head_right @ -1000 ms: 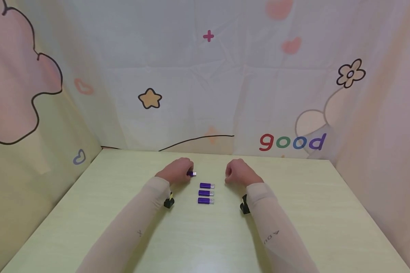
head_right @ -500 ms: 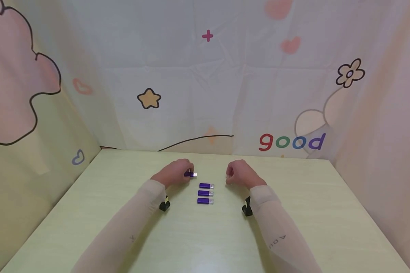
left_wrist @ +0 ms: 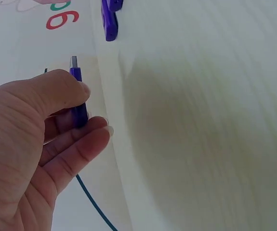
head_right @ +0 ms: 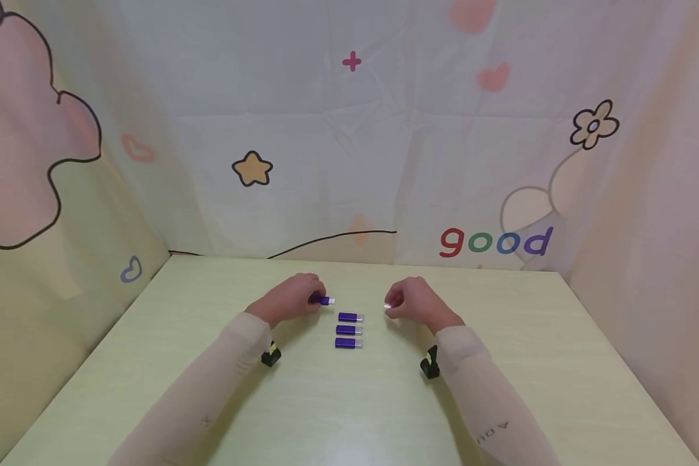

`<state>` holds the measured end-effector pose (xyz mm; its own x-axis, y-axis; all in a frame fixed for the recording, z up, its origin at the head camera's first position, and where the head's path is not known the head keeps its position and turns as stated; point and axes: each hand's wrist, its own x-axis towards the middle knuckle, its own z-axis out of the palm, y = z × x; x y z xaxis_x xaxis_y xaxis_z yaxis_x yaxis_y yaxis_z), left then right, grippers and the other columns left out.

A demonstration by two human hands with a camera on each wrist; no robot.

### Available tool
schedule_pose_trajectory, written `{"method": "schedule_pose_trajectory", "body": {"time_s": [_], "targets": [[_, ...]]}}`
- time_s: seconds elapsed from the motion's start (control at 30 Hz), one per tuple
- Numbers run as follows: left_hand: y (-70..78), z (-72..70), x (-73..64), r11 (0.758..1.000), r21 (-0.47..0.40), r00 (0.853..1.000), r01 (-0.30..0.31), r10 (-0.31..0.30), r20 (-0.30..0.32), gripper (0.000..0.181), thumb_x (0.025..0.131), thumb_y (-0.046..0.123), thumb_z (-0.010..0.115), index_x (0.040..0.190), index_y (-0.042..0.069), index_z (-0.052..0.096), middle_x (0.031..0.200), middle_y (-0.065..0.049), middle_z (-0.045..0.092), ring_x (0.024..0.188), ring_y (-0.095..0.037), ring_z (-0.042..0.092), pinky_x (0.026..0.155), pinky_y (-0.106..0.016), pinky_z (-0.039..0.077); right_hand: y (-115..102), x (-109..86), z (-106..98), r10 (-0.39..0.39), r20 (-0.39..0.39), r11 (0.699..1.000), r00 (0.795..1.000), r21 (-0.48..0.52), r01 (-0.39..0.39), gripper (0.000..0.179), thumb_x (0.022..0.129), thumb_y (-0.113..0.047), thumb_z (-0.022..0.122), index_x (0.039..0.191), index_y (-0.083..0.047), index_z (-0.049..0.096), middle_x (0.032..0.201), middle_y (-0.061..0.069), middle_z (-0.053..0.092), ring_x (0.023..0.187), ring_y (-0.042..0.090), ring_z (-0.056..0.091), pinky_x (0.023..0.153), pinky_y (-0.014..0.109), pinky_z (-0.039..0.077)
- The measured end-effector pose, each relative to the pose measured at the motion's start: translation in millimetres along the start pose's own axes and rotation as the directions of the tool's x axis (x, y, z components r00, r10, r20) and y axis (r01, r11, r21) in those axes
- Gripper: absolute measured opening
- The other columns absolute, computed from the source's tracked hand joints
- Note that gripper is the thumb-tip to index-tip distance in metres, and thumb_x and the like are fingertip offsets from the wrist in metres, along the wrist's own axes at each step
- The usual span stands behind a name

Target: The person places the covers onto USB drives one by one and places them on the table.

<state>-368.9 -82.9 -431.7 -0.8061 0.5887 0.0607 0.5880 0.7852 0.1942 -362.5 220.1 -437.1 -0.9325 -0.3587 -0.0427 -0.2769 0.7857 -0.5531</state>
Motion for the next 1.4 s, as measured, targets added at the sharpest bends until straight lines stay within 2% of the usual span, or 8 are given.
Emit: {"method": "schedule_pose_trajectory", "body": {"time_s": [0.13,0.23,0.4,0.6,0.77,0.97,1.1,1.4], "targets": [[2.4,-1.1,-4.4,0.999,-0.029,1.0,-0.024,0.024,-0.011,0.009,0.092,0.014,0.076,0.1,0.01,0.076,0.094,0.0,0.066,0.085,-0.013,0.056,0.085,-0.03,0.053,-2.8,-6.4,-0.1,-0.021,-0.009,0.999,1.0,0.04,0.022,0.013,0.085,-0.019,0.084,0.097,-0.015,0.079,0.09,-0.002,0.076,0.084,0.013,0.07,0.083,0.033,0.06],[4.8,-2.3,-7.8,0.996,-0.089,1.0,-0.023,0.022,-0.01,0.013,0.092,0.015,0.076,0.104,0.01,0.077,0.096,0.0,0.069,0.086,-0.014,0.058,0.087,-0.031,0.054,-6.9,-10.4,0.3,-0.03,-0.019,0.997,0.999,0.068,0.032,0.015,0.085,-0.021,0.085,0.098,-0.015,0.079,0.091,-0.002,0.077,0.083,0.013,0.071,0.083,0.034,0.061],[6.5,-1.2,-13.1,0.976,-0.219,1.0,0.0,-0.002,-0.008,0.016,0.091,0.015,0.077,0.107,0.01,0.077,0.099,0.0,0.072,0.086,-0.013,0.06,0.085,-0.03,0.056,-15.8,-16.3,1.3,-0.069,-0.036,0.993,0.997,0.098,0.072,0.015,0.085,-0.021,0.085,0.097,-0.015,0.079,0.09,-0.002,0.077,0.081,0.013,0.07,0.08,0.033,0.061],[8.3,1.6,-20.2,0.927,-0.375,1.0,-0.01,0.007,-0.009,0.015,0.09,0.013,0.078,0.104,0.009,0.077,0.096,0.0,0.073,0.083,-0.011,0.064,0.08,-0.027,0.057,-21.7,-22.8,6.5,-0.074,-0.041,0.986,0.996,0.144,0.079,0.014,0.085,-0.024,0.085,0.097,-0.018,0.08,0.088,-0.004,0.076,0.079,0.015,0.066,0.076,0.029,0.058],[10.5,2.4,-24.1,0.894,-0.448,1.0,-0.005,-0.001,-0.013,0.013,0.089,0.014,0.08,0.101,0.012,0.08,0.095,0.002,0.075,0.081,-0.009,0.066,0.077,-0.024,0.057,-25.1,-28.6,6.9,-0.093,-0.027,0.98,0.995,0.172,0.097,0.016,0.087,-0.025,0.083,0.1,-0.016,0.081,0.092,-0.003,0.077,0.081,0.015,0.067,0.079,0.031,0.059],[13.8,1.3,-28.2,0.818,-0.576,0.999,-0.015,-0.006,-0.034,0.013,0.087,0.012,0.081,0.1,0.012,0.081,0.095,0.001,0.077,0.079,-0.012,0.067,0.074,-0.025,0.058,-28.1,-32.0,8.3,-0.132,-0.007,0.959,0.991,0.253,0.13,0.024,0.087,-0.027,0.083,0.105,-0.011,0.08,0.097,-0.001,0.077,0.084,0.018,0.068,0.08,0.032,0.06],[17.1,1.3,-30.6,0.78,-0.625,0.999,-0.021,-0.002,-0.036,0.015,0.086,0.013,0.082,0.101,0.011,0.081,0.096,0.0,0.077,0.078,-0.012,0.067,0.073,-0.025,0.058,-29.1,-33.0,10.9,-0.181,-0.005,0.946,0.983,0.271,0.175,0.026,0.087,-0.028,0.083,0.105,-0.01,0.08,0.096,0.0,0.077,0.083,0.019,0.067,0.077,0.03,0.059],[24.4,0.5,-33.8,0.754,-0.653,0.998,-0.067,0.046,-0.049,0.015,0.087,0.012,0.081,0.102,0.009,0.081,0.097,-0.002,0.078,0.078,-0.012,0.068,0.073,-0.025,0.06,-33.2,-35.2,14.8,-0.2,0.004,0.933,0.98,0.306,0.189,0.022,0.086,-0.028,0.084,0.101,-0.013,0.081,0.095,0.0,0.078,0.082,0.02,0.068,0.077,0.029,0.059]]}}
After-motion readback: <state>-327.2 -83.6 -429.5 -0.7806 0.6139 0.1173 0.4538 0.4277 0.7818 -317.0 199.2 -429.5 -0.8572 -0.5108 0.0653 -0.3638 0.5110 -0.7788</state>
